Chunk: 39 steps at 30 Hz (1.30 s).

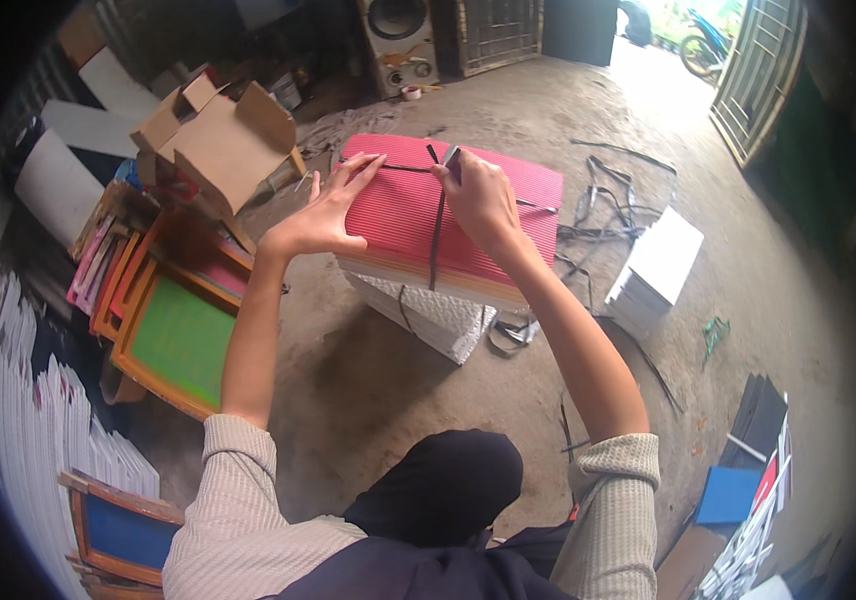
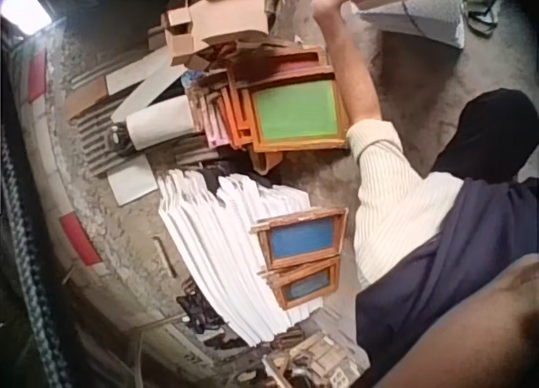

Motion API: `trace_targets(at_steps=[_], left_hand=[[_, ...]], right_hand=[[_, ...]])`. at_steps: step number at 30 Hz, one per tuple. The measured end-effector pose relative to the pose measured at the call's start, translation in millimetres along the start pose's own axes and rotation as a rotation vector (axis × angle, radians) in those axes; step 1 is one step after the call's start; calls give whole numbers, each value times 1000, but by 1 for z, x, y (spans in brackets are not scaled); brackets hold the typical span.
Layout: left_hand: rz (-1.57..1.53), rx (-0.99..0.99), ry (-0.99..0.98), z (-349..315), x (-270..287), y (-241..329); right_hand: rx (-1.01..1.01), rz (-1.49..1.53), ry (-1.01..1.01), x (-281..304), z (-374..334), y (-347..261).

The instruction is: The person gathers stacks of notebooks, aligns them, and wraps them with black straps. They tie the straps into knots and trim excess strap length with a utility knife. The person repeats this process for multiple stacks of notebooks.

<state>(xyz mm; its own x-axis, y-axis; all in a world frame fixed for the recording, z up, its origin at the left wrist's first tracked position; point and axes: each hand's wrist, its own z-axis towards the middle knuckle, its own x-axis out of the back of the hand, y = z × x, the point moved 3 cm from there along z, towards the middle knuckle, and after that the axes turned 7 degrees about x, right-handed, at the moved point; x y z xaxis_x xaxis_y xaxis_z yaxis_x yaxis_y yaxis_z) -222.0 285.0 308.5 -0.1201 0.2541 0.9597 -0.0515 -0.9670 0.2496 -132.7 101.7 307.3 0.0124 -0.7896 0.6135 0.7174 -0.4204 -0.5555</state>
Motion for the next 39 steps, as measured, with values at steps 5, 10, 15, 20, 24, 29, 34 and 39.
trace_targets(at_steps=[5, 10, 15, 20, 24, 29, 34, 39], left_hand=[[-123, 80, -40, 16, -9, -41], [172, 80, 260, 24, -78, -42], [191, 54, 300, 26, -72, -40], [-92, 17, 607, 6, -73, -3], [-371, -213, 833, -34, -100, 85], [-660, -544, 523, -37, -235, 177], [-607, -313, 76, 10, -382, 192], [-274, -144, 130, 80, -436, 167]], right_hand=[[5, 21, -49, -50, 21, -8], [345, -244, 5, -104, -7, 11], [334, -361, 21, -98, -8, 3], [341, -413, -153, -48, -45, 25], [189, -412, -131, 56, -120, 100], [-456, -254, -33, 128, -278, 259], [-520, -364, -335, 68, -384, 317], [-141, -520, -261, -2, -315, 332]])
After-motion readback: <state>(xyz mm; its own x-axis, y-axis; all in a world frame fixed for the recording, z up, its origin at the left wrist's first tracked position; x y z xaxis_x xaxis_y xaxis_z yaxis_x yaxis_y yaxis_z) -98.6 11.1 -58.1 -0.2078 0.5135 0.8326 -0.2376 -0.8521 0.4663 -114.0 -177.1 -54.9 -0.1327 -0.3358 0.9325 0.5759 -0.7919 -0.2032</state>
